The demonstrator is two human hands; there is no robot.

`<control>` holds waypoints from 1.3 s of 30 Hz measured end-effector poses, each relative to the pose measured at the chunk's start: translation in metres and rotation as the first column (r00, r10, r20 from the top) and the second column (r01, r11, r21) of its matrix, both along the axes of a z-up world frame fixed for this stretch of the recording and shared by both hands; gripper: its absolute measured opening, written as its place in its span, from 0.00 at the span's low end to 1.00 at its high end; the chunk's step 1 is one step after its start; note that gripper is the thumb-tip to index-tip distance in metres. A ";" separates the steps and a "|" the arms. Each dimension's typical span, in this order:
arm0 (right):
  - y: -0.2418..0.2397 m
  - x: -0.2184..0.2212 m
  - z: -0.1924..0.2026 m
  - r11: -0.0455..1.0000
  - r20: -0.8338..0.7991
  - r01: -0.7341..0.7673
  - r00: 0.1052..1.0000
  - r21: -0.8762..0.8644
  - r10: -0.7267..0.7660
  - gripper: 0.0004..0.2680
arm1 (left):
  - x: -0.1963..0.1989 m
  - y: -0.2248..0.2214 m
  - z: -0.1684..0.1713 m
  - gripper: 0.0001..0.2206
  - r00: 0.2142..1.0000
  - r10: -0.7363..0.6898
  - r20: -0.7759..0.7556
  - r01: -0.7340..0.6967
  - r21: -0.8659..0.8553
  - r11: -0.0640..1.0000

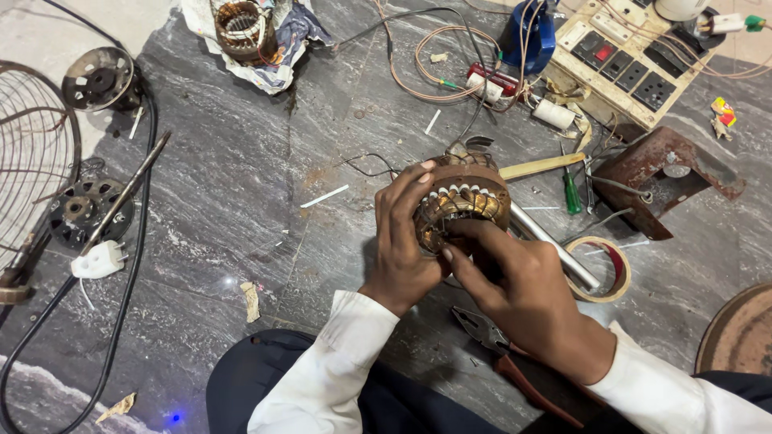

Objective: The person sits on the floor and works on a motor stator, inserting white insulating tubes into the copper windings and adjusting the wires by hand. The person rotates the stator to access different slots and continues to fit the tubes into place.

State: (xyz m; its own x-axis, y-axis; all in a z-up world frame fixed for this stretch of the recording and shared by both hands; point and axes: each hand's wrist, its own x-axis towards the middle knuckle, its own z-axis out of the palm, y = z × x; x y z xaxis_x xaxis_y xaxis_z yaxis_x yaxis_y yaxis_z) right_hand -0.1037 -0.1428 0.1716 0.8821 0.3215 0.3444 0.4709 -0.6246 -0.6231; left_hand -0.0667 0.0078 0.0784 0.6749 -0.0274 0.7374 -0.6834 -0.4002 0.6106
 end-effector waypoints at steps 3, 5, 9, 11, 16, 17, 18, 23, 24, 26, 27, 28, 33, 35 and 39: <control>0.002 -0.001 -0.001 0.993 -0.209 0.116 0.972 0.022 -0.109 0.07 | -0.001 0.001 0.001 0.41 1.000 0.001 0.025 -0.001 0.016 1.000; 0.001 0.000 -0.002 0.994 -0.190 0.104 0.977 0.043 -0.094 0.06 | -0.002 0.001 0.001 0.40 1.000 0.007 0.030 -0.008 0.022 1.000; -0.001 0.001 -0.004 0.995 -0.155 0.099 0.983 0.025 -0.094 0.05 | -0.001 -0.002 0.000 0.40 1.000 0.017 0.019 -0.018 0.025 1.000; -0.003 0.000 -0.005 0.996 -0.078 0.059 0.996 0.069 -0.053 0.05 | 0.000 -0.003 -0.001 0.42 1.000 0.015 0.024 -0.016 0.027 1.000; -0.005 -0.001 -0.005 0.995 -0.011 0.042 0.999 0.087 -0.041 0.05 | 0.001 -0.001 -0.003 0.47 0.999 0.036 -0.003 -0.036 0.030 0.999; -0.006 -0.001 -0.005 0.997 0.028 0.012 0.999 0.081 -0.014 0.05 | 0.001 -0.001 -0.002 0.47 0.999 0.028 -0.016 -0.028 0.007 1.000; -0.006 0.000 -0.004 0.997 0.067 -0.018 0.998 0.074 0.013 0.06 | 0.001 -0.001 -0.002 0.47 0.999 0.020 -0.029 -0.021 -0.015 1.000; -0.007 0.001 -0.005 1.000 0.106 -0.002 0.994 0.011 0.001 0.06 | 0.001 0.000 0.001 0.48 0.998 0.007 -0.058 -0.012 -0.082 0.997; -0.007 0.002 -0.005 1.000 0.134 -0.017 0.991 -0.002 0.017 0.06 | 0.001 0.001 0.002 0.48 0.998 0.004 -0.059 -0.009 -0.080 0.997; -0.007 0.002 -0.007 0.999 0.187 -0.027 0.982 -0.034 0.033 0.06 | 0.000 0.002 0.004 0.49 0.998 0.005 -0.068 -0.011 -0.078 0.997; -0.007 0.001 -0.007 0.998 0.212 -0.029 0.976 -0.051 0.040 0.05 | -0.001 0.002 0.004 0.49 0.997 0.008 -0.076 -0.014 -0.079 0.997; -0.007 0.001 -0.008 0.999 0.213 -0.020 0.977 -0.050 0.030 0.05 | -0.001 0.002 0.005 0.49 0.996 0.011 -0.084 -0.018 -0.081 0.997; -0.008 -0.001 -0.012 0.999 0.248 -0.008 0.969 -0.041 0.017 0.05 | -0.002 0.001 0.006 0.50 0.997 -0.004 -0.073 -0.002 -0.082 0.997; -0.009 -0.001 -0.012 0.999 0.255 -0.015 0.966 -0.045 0.026 0.05 | -0.001 0.001 0.006 0.50 0.998 -0.007 -0.070 0.001 -0.090 0.996; -0.012 0.002 -0.013 0.998 0.278 -0.013 0.960 -0.064 0.030 0.05 | -0.002 0.003 0.006 0.50 0.996 0.010 -0.094 -0.017 -0.076 0.997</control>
State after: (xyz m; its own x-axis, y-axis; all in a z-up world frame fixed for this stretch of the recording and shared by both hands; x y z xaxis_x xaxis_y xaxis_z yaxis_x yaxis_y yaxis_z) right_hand -0.1014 -0.1550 0.1586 0.7463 0.3674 0.5551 0.6345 -0.6448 -0.4262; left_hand -0.0683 0.0110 0.0849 0.7410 0.0366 0.6705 -0.6166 -0.3586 0.7009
